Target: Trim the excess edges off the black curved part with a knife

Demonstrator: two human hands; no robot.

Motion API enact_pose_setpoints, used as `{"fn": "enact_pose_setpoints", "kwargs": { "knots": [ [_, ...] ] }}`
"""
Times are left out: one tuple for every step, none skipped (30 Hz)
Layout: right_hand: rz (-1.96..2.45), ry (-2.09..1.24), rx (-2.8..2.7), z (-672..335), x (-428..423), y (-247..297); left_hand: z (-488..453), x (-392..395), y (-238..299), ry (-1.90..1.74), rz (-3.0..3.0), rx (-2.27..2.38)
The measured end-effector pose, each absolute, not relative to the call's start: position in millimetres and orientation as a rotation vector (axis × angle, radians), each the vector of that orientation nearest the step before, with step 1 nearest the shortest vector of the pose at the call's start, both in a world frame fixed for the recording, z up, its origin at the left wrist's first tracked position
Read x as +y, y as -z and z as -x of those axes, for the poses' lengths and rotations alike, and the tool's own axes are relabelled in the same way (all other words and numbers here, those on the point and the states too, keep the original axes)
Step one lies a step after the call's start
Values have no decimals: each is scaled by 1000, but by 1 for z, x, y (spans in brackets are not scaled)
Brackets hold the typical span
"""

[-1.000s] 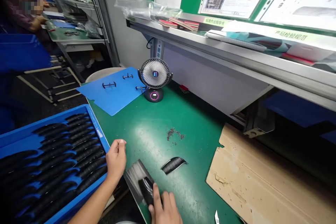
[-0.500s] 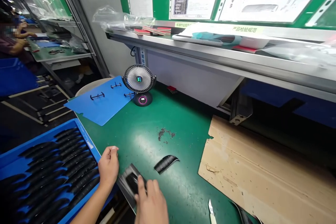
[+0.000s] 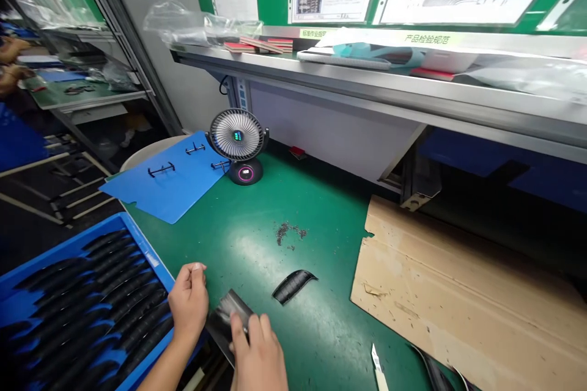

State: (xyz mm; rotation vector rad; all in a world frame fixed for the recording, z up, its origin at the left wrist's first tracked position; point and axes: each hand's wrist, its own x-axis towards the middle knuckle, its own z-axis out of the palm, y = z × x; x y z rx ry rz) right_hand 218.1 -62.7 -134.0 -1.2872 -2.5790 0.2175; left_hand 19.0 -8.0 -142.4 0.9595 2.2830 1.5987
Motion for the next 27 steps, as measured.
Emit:
{"fn": "enact_pose_setpoints", "kwargs": {
  "knots": [
    [1312, -272, -2573, -218, -59, 132, -19, -8, 142, -1597, -964, 2280],
    [1349, -282, -2558, -218, -56, 130, -20, -8, 142, -1594, -969, 2276],
    [1390, -258, -2542, -220, -53, 129, -20, -8, 142, -1592, -972, 2274],
    [1413, -225, -2534, -221, -50, 128, -20, -8, 143, -1590, -975, 2274],
    [1411, -217, -2540, -222, -48, 126, -20, -8, 143, -1589, -978, 2275],
    [1396, -245, -2553, -222, -46, 125, -19, -8, 144, -1588, -982, 2277],
    [1374, -296, -2564, -222, -44, 124, -19, -8, 145, -1585, -989, 2277],
    [1346, -353, -2573, -223, -43, 123, -19, -9, 145, -1582, -998, 2275],
    [1309, -394, -2583, -223, -42, 122, -19, -9, 145, -1579, -1005, 2274],
    [1285, -398, -2588, -224, -43, 122, -18, -9, 145, -1577, -1011, 2273],
    [1281, -367, -2584, -226, -43, 122, -18, -9, 144, -1574, -1016, 2272],
    [1291, -317, -2576, -227, -44, 122, -19, -10, 144, -1573, -1018, 2273],
    [1298, -271, -2567, -227, -44, 123, -19, -10, 142, -1574, -1019, 2276],
    [1301, -245, -2555, -227, -44, 123, -19, -10, 141, -1577, -1020, 2278],
    [1297, -249, -2541, -225, -43, 123, -19, -9, 140, -1580, -1021, 2279],
    [1282, -285, -2534, -223, -42, 122, -20, -9, 139, -1584, -1022, 2278],
    [1254, -330, -2534, -222, -41, 122, -20, -9, 139, -1588, -1022, 2277],
    [1219, -352, -2539, -221, -40, 123, -20, -9, 138, -1594, -1019, 2276],
    [1196, -333, -2543, -222, -41, 125, -20, -9, 138, -1599, -1017, 2272],
    [1193, -276, -2539, -224, -42, 129, -20, -9, 138, -1603, -1016, 2269],
    [1204, -194, -2524, -227, -44, 133, -20, -9, 139, -1605, -1016, 2265],
    [1216, -114, -2504, -228, -47, 137, -20, -9, 140, -1606, -1019, 2261],
    [1226, -59, -2487, -228, -49, 140, -20, -9, 141, -1608, -1022, 2257],
    [1224, -44, -2484, -226, -52, 142, -20, -10, 142, -1611, -1023, 2253],
    [1210, -64, -2499, -223, -53, 142, -19, -10, 143, -1617, -1020, 2249],
    [1167, -97, -2534, -220, -55, 142, -19, -10, 143, -1629, -1012, 2243],
    [1124, -120, -2575, -217, -57, 140, -19, -10, 144, -1646, -998, 2232]
  ]
}}
